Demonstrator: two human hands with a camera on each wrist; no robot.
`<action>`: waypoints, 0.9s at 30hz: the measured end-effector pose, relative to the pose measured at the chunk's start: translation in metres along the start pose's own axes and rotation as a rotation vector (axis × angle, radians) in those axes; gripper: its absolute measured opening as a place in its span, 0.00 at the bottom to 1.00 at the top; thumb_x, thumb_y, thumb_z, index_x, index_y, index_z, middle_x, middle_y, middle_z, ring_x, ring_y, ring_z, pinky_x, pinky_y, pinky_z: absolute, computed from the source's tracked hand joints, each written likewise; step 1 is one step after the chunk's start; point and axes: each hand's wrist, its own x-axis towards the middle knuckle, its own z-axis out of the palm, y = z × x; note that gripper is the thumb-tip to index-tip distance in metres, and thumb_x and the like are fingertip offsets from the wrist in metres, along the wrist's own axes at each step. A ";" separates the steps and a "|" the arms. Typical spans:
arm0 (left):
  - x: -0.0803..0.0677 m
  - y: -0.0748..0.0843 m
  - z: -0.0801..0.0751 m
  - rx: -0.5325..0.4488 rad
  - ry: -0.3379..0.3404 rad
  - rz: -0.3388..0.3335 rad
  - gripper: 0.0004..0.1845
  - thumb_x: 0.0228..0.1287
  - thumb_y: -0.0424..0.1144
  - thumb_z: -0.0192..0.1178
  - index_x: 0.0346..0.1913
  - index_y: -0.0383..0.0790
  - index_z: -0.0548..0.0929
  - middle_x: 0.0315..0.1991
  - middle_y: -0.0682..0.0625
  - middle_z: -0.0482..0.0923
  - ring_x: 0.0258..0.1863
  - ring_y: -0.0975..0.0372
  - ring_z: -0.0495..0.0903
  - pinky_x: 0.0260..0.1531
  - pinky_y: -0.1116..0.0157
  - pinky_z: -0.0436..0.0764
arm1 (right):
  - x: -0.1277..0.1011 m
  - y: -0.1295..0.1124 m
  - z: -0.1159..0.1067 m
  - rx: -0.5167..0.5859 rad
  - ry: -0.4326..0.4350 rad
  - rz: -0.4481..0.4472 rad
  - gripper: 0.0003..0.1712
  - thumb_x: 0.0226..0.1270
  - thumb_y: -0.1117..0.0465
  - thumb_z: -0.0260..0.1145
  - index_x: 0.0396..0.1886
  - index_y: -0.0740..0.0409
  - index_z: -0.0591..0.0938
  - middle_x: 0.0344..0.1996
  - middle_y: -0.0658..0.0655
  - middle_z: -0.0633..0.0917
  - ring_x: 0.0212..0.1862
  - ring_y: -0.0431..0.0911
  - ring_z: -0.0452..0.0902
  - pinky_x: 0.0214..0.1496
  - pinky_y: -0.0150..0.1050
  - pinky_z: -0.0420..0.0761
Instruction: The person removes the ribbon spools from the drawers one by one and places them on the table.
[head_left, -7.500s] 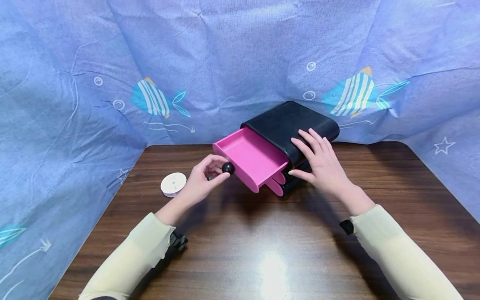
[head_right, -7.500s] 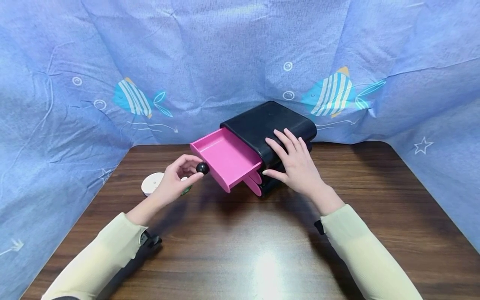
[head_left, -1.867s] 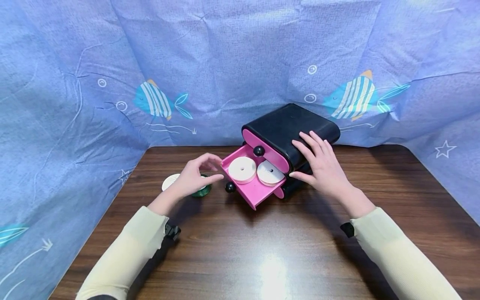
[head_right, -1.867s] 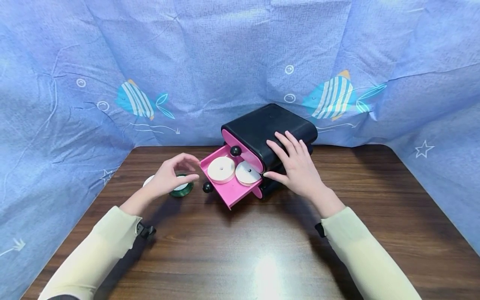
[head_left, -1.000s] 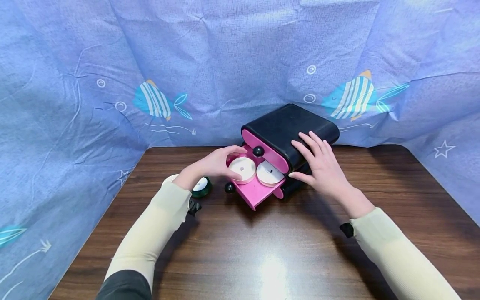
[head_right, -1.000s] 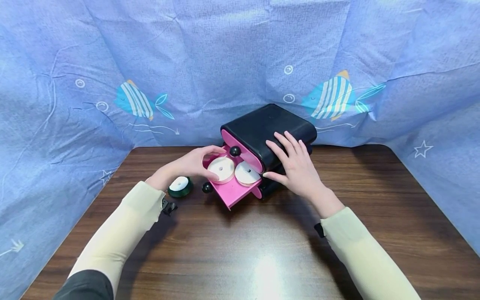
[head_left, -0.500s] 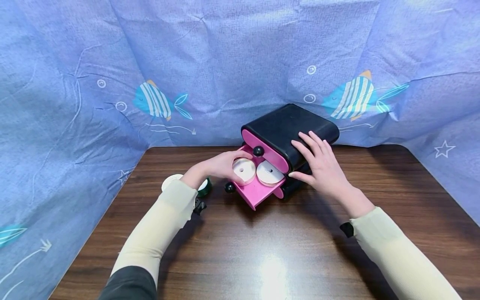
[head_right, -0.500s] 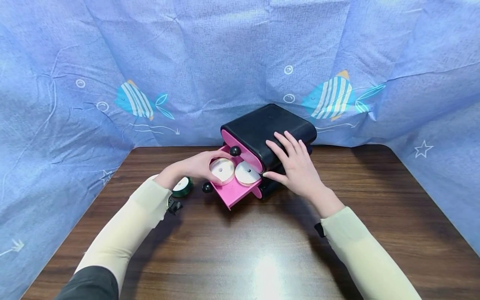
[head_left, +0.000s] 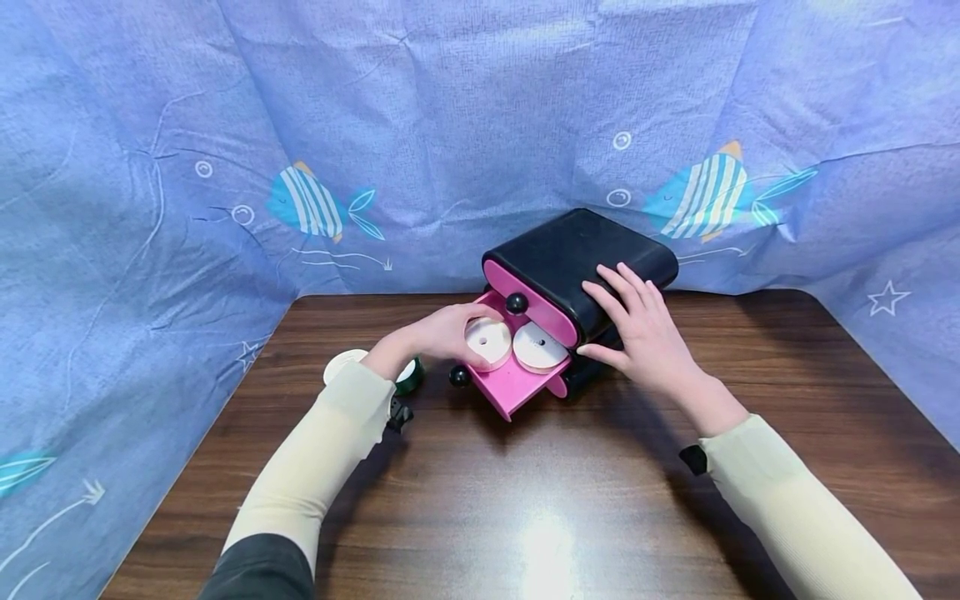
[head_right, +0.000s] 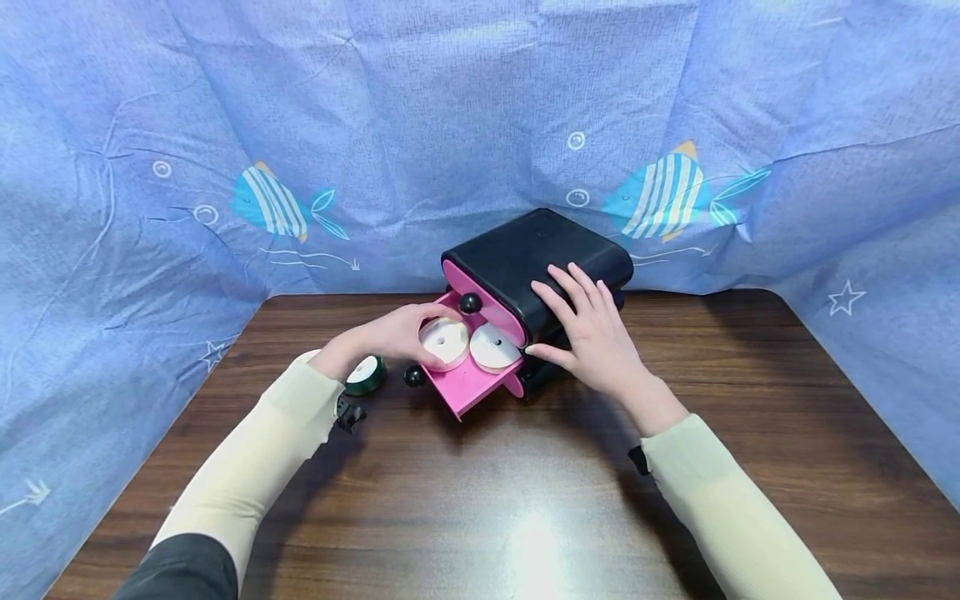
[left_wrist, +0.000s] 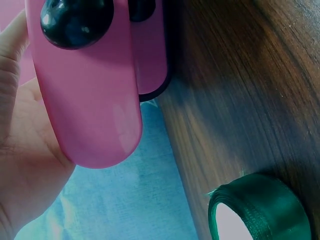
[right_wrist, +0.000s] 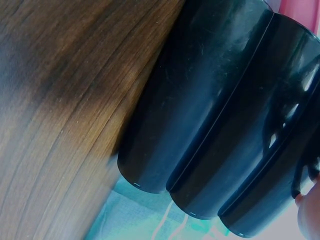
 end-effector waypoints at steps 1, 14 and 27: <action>0.000 0.000 0.000 -0.002 0.004 0.001 0.38 0.44 0.44 0.77 0.61 0.42 0.75 0.53 0.48 0.76 0.49 0.58 0.72 0.50 0.61 0.72 | 0.000 0.000 0.000 0.000 0.001 0.001 0.49 0.62 0.22 0.46 0.71 0.52 0.65 0.71 0.60 0.60 0.74 0.58 0.46 0.66 0.66 0.51; -0.006 0.006 -0.017 0.049 0.108 -0.046 0.39 0.46 0.47 0.75 0.64 0.44 0.75 0.59 0.48 0.75 0.53 0.57 0.72 0.53 0.58 0.71 | 0.000 0.000 -0.001 0.013 0.004 -0.003 0.49 0.63 0.24 0.47 0.71 0.53 0.64 0.71 0.61 0.60 0.74 0.59 0.46 0.66 0.66 0.51; -0.034 0.014 -0.045 0.015 0.174 -0.060 0.39 0.46 0.47 0.75 0.64 0.44 0.75 0.58 0.50 0.75 0.52 0.59 0.71 0.52 0.58 0.70 | 0.000 0.000 -0.001 0.012 -0.003 0.001 0.49 0.62 0.23 0.46 0.71 0.52 0.64 0.71 0.61 0.60 0.74 0.59 0.46 0.66 0.67 0.50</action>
